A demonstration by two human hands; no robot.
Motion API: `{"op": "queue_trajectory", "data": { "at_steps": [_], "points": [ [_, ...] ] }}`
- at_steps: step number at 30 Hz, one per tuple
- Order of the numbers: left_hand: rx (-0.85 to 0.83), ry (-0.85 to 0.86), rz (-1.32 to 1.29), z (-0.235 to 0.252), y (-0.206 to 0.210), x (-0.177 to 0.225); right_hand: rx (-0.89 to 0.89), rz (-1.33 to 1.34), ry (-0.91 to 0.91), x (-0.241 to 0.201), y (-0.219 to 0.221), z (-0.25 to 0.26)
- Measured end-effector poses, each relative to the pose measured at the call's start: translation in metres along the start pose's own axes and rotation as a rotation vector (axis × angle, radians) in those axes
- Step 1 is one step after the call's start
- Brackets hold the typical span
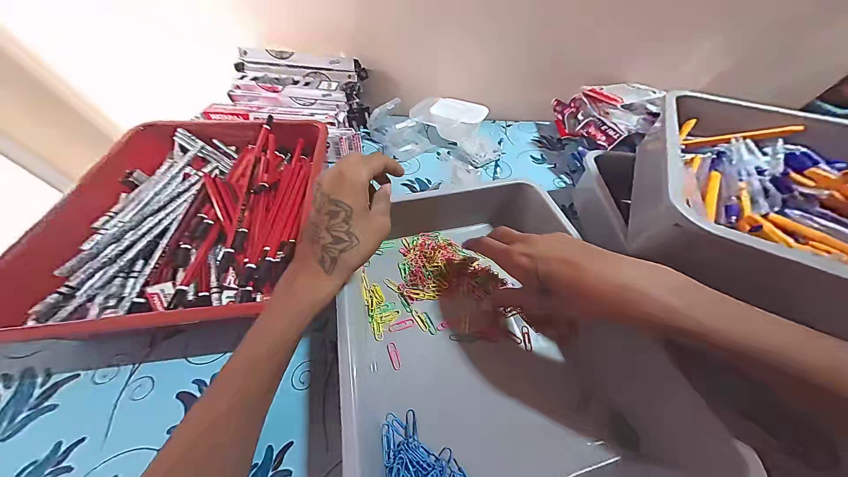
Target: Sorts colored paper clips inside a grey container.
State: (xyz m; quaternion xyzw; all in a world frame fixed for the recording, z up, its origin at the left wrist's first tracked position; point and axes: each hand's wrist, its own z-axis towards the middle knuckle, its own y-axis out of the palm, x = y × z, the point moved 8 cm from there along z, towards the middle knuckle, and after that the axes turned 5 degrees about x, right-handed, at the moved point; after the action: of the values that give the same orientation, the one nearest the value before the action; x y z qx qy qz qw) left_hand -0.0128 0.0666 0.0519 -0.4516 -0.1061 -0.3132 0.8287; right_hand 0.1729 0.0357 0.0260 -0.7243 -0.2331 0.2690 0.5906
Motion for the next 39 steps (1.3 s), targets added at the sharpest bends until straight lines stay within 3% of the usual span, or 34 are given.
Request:
{"op": "queue_trajectory", "data": {
  "at_steps": [5,8,11,14,20,23,26,31,36,39],
  "points": [
    [-0.03,-0.011,0.015,-0.007,0.014,0.002,-0.115,0.186,-0.082,-0.016,0.02,0.052],
    [-0.018,-0.054,0.012,-0.006,0.014,-0.002,0.08,0.362,-0.275,-0.018,0.005,0.065],
    [-0.018,-0.076,0.013,-0.005,0.013,-0.003,0.232,0.58,-0.335,-0.013,-0.01,0.065],
    [-0.023,-0.086,0.013,-0.006,0.013,-0.004,0.226,0.78,-0.306,-0.009,-0.013,0.064],
    [-0.013,-0.082,0.016,-0.006,0.013,-0.007,0.304,0.773,-0.25,-0.007,-0.013,0.065],
    [-0.018,-0.116,0.004,-0.005,0.012,-0.008,0.297,0.632,-0.335,-0.018,-0.007,0.063],
    [-0.012,-0.142,0.005,-0.005,0.011,-0.009,0.232,0.464,-0.386,-0.038,0.003,0.067],
    [-0.024,-0.172,0.032,-0.005,0.01,-0.009,0.073,0.232,-0.301,-0.072,0.032,0.087],
    [-0.015,-0.148,0.024,-0.006,0.011,-0.009,0.288,0.387,-0.419,-0.072,0.02,0.089],
    [-0.004,-0.189,0.014,-0.005,0.008,-0.009,0.299,0.464,-0.418,-0.059,0.009,0.087]
  ]
}}
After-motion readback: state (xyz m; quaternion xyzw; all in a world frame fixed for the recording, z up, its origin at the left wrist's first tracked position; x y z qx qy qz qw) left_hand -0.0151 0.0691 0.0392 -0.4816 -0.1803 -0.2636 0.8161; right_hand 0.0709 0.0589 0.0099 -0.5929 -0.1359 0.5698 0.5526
